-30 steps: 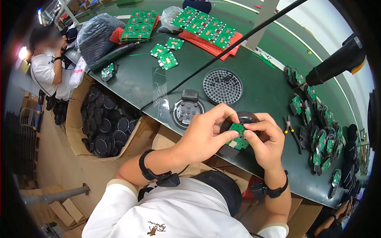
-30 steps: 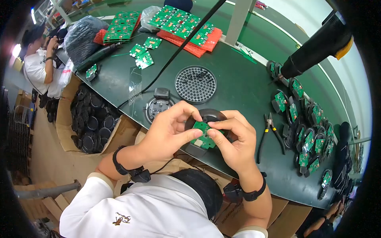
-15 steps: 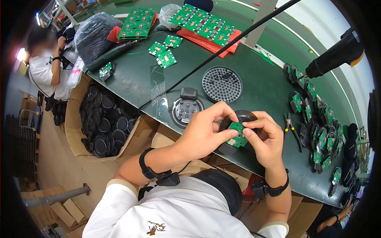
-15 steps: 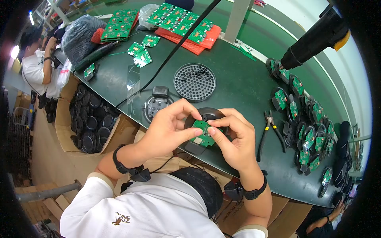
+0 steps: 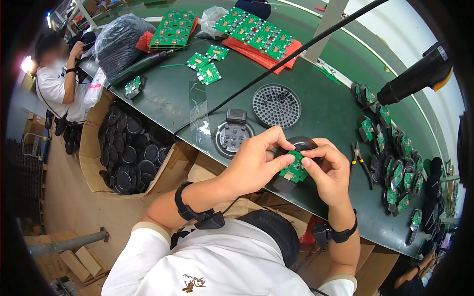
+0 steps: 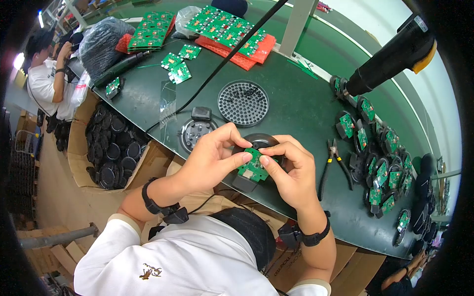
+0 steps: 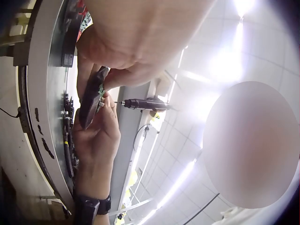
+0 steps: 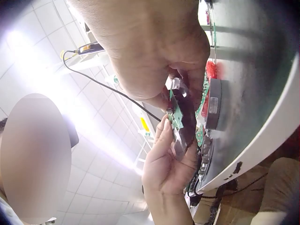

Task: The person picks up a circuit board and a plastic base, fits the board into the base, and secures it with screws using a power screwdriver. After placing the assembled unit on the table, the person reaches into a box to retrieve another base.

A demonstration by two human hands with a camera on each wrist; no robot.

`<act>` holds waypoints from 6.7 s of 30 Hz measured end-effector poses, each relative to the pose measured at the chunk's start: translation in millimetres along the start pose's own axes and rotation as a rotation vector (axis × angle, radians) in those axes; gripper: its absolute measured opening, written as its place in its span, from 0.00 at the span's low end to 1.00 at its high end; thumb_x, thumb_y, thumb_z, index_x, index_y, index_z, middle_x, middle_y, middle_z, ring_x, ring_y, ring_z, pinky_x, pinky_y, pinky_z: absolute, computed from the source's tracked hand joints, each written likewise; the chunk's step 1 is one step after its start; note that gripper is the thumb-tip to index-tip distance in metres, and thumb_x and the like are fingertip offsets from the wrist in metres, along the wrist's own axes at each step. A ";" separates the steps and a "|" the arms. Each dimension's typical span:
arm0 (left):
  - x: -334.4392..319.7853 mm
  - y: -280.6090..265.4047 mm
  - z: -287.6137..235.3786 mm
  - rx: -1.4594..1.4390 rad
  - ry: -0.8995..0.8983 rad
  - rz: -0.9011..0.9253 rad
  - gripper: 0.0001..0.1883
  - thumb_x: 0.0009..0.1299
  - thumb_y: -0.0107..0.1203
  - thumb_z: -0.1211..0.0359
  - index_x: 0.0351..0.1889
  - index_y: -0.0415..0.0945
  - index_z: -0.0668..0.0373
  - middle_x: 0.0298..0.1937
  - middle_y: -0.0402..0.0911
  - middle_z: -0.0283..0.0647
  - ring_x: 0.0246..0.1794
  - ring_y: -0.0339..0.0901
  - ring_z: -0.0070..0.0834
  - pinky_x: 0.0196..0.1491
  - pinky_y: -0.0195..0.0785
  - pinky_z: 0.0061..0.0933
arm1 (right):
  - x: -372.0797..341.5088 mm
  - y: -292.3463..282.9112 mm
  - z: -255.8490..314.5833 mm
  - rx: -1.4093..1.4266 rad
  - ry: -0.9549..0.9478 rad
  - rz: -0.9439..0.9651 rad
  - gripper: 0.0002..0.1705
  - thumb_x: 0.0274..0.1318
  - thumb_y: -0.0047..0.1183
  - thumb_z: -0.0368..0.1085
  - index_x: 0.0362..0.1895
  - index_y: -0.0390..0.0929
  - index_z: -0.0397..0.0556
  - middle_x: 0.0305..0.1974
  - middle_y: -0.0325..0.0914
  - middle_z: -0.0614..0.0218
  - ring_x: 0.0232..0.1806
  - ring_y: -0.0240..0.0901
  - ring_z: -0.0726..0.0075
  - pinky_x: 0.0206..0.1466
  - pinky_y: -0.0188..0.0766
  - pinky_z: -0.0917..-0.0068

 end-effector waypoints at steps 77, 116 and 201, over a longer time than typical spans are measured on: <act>62.0 -198.2 -20.4 1.280 0.164 -0.792 0.24 0.64 0.72 0.71 0.53 0.70 0.65 0.53 0.78 0.49 0.51 0.81 0.42 0.49 0.79 0.42 | -38.3 37.3 35.7 -0.671 -0.100 0.032 0.20 0.47 0.75 0.31 0.46 0.85 0.44 0.39 0.82 0.62 0.31 0.80 0.67 0.33 0.76 0.73; -14.7 1.1 7.1 -0.169 0.132 -0.031 0.25 0.69 0.66 0.79 0.64 0.74 0.65 0.53 0.80 0.40 0.58 0.79 0.24 0.51 0.80 0.26 | -29.2 21.5 22.1 -0.391 -0.094 -0.033 0.16 0.50 0.69 0.20 0.46 0.84 0.39 0.61 0.77 0.52 0.52 0.83 0.61 0.53 0.84 0.68; -41.3 8.0 -29.2 0.526 0.705 -0.192 0.19 0.55 0.70 0.83 0.45 0.85 0.60 0.42 0.85 0.43 0.44 0.89 0.37 0.44 0.85 0.31 | -39.8 29.7 54.9 -0.354 -0.246 -0.164 0.18 0.48 0.68 0.22 0.46 0.88 0.43 0.47 0.88 0.59 0.47 0.82 0.56 0.51 0.78 0.67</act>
Point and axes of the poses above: each hand's wrist, its own x-axis towards the middle knuckle, its own y-axis out of the palm, z = x × y, the point moved 3 cm from there along x, towards the middle knuckle
